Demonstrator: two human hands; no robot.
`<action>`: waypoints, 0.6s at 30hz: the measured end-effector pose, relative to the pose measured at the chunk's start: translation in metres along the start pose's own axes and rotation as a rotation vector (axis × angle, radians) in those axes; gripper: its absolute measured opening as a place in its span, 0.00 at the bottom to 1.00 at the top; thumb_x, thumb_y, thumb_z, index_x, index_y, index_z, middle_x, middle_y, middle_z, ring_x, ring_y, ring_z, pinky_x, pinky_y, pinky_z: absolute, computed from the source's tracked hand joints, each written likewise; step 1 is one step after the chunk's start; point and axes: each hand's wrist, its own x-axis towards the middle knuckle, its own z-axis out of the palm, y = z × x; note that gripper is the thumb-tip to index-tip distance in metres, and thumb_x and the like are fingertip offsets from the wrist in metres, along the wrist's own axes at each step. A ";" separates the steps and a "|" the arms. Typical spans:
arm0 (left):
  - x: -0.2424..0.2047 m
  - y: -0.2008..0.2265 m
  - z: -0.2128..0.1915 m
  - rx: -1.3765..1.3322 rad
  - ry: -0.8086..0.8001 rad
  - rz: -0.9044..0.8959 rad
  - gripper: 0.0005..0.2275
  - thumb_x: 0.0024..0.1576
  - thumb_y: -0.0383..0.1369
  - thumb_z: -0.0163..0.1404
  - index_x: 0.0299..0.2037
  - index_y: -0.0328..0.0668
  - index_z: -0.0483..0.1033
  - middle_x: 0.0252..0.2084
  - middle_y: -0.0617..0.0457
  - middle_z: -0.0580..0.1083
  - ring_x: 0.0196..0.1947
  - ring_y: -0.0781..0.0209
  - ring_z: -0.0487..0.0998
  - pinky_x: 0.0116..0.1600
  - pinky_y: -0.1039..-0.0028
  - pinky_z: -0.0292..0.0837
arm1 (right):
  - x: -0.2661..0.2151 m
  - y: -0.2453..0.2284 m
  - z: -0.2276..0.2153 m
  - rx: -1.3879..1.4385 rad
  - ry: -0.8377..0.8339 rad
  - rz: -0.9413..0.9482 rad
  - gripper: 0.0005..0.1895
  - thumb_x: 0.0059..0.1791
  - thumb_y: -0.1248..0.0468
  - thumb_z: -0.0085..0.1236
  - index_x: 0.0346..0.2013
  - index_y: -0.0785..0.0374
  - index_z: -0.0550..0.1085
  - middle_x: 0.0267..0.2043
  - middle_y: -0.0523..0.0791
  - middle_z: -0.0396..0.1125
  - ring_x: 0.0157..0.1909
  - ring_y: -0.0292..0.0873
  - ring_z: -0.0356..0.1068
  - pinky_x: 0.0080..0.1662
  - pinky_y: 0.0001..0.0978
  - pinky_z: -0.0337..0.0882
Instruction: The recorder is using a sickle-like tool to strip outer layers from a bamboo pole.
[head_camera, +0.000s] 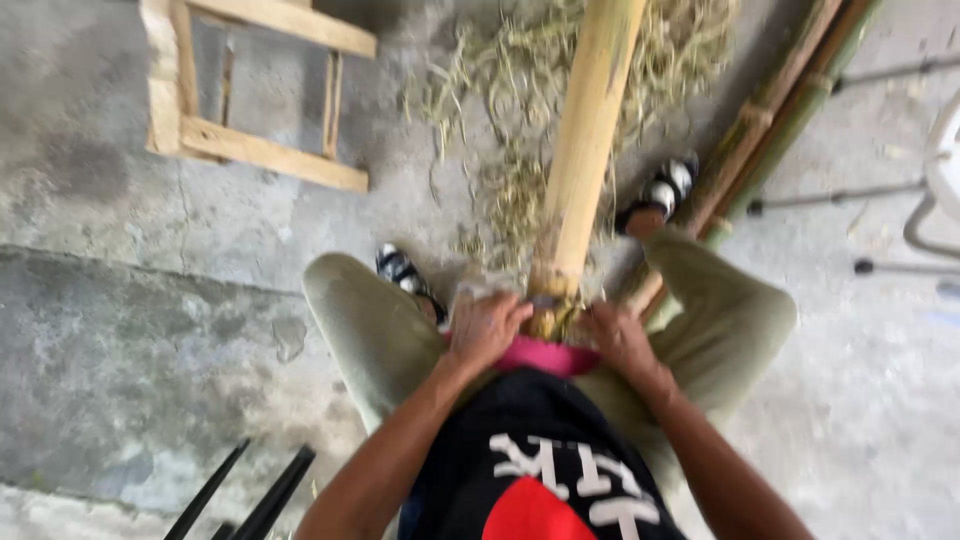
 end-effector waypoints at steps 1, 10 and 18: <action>0.005 -0.001 -0.007 0.005 0.011 -0.004 0.16 0.61 0.45 0.53 0.29 0.42 0.72 0.24 0.46 0.73 0.27 0.46 0.77 0.35 0.54 0.69 | 0.001 0.004 0.001 0.002 -0.001 -0.012 0.04 0.52 0.65 0.55 0.35 0.65 0.73 0.27 0.53 0.69 0.25 0.53 0.69 0.27 0.45 0.65; 0.044 0.004 -0.007 -0.060 -0.122 -0.021 0.15 0.65 0.44 0.49 0.34 0.40 0.70 0.29 0.48 0.72 0.26 0.49 0.75 0.32 0.59 0.72 | 0.034 -0.022 -0.032 0.087 -0.253 0.299 0.11 0.54 0.64 0.55 0.29 0.66 0.69 0.19 0.49 0.65 0.17 0.45 0.65 0.21 0.41 0.60; 0.048 0.009 -0.018 -0.119 0.138 0.117 0.16 0.62 0.43 0.53 0.32 0.38 0.70 0.29 0.44 0.72 0.31 0.43 0.74 0.37 0.55 0.70 | 0.026 -0.024 -0.021 -0.088 -0.058 0.292 0.17 0.55 0.60 0.58 0.28 0.67 0.66 0.21 0.55 0.66 0.23 0.60 0.66 0.28 0.53 0.62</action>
